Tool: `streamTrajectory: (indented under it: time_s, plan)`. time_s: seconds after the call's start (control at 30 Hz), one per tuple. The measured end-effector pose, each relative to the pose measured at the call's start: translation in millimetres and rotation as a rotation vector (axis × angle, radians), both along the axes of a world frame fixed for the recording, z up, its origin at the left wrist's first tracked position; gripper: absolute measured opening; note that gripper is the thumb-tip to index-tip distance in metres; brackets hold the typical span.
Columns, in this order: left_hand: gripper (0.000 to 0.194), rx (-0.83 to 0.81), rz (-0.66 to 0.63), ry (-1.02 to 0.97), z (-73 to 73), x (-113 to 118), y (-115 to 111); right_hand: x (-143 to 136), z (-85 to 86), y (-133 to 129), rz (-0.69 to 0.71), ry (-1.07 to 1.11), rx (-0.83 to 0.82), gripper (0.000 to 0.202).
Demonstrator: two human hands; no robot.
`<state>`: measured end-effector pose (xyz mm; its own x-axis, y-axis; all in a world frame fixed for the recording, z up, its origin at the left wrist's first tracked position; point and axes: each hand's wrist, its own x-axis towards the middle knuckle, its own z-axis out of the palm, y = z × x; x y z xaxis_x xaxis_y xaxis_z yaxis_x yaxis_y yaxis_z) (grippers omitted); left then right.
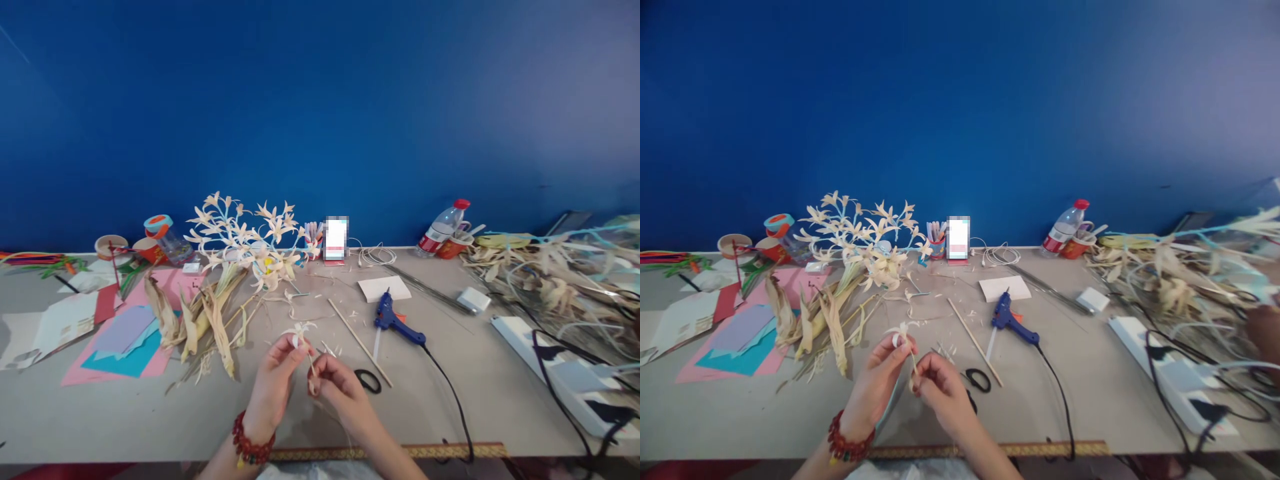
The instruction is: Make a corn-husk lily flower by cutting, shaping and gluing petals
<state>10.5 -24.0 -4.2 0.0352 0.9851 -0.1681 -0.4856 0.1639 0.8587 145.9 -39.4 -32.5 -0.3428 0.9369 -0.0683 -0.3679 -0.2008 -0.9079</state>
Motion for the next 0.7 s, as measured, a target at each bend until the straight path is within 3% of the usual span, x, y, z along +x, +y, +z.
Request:
streamTrajectory:
  time_s: [0.2, 0.47, 0.6, 0.7]
  plan:
    - [0.016, -0.008, 0.044, 0.052, -11.9, -1.7, 4.1, 14.1, -10.5, -3.7, -0.033, -0.158, -0.003, 0.033]
    - [0.021, -0.075, 0.105, -0.09, -7.7, -1.8, 9.6, 22.9, -13.3, -7.2, 0.009, -0.26, 0.081, 0.031]
    - [0.02, -0.078, 0.091, -0.075, -6.6, -2.9, 11.2, 26.8, -6.0, -3.2, 0.026, -0.489, 0.27, 0.026]
    - [0.02, -0.049, 0.088, -0.021, -6.5, -1.5, 10.6, 26.0, 3.1, 2.9, -0.047, -0.649, 0.44, 0.016]
